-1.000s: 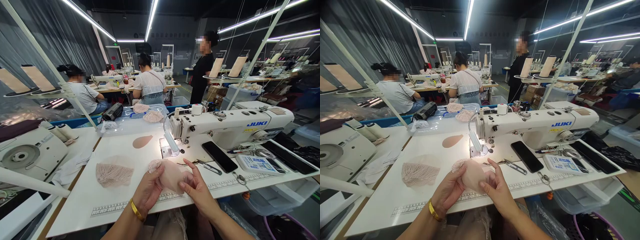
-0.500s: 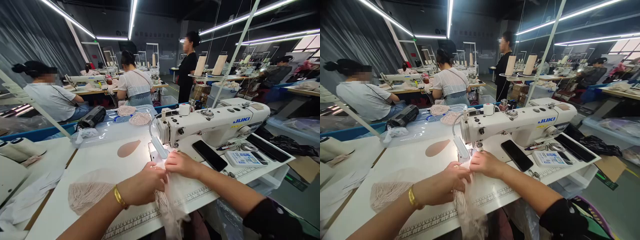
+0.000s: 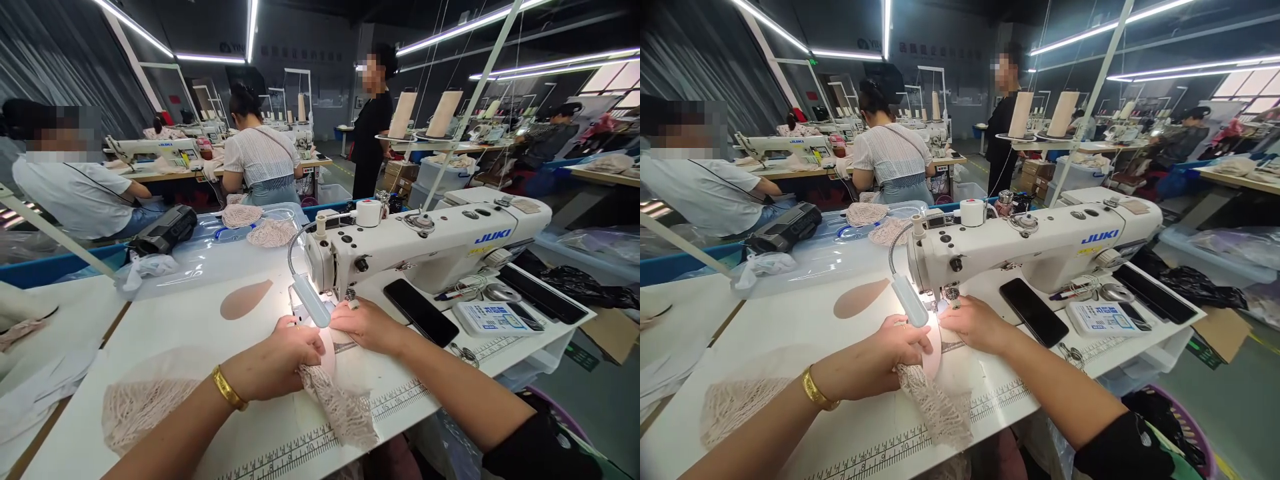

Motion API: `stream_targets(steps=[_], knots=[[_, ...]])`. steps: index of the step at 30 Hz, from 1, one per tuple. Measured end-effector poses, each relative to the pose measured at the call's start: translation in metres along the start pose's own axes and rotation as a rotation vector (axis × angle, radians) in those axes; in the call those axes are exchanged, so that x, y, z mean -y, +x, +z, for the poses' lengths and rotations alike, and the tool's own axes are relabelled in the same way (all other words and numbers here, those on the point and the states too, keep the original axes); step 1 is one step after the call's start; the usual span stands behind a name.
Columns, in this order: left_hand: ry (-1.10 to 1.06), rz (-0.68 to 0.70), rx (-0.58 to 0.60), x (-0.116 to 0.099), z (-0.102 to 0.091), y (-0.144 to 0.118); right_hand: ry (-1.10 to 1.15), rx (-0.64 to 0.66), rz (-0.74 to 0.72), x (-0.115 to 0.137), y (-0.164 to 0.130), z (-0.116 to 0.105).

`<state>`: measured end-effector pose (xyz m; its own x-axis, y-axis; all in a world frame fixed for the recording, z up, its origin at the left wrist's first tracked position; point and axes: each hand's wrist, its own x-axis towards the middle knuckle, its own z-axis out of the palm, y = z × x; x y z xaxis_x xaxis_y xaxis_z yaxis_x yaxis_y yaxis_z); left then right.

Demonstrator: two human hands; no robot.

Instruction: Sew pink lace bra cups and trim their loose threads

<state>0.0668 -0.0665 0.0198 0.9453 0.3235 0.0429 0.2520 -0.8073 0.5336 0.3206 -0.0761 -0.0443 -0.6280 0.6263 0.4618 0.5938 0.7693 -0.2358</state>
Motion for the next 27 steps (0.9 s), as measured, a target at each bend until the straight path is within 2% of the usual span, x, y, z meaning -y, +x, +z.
stream_targets(steps=[9,13,22,27], knots=[[-0.051,0.032,-0.039,0.009,0.000,0.001,0.003,0.017,0.041,-0.002,-0.001,0.001],[-0.026,0.020,-0.004,0.007,-0.002,0.001,0.024,0.024,0.034,-0.001,-0.001,0.000],[0.037,-0.013,-0.006,0.011,-0.003,0.002,0.050,0.035,0.063,0.001,-0.001,-0.003],[0.081,-0.019,-0.053,0.015,-0.004,0.002,0.047,0.026,0.052,0.001,-0.003,-0.003]])
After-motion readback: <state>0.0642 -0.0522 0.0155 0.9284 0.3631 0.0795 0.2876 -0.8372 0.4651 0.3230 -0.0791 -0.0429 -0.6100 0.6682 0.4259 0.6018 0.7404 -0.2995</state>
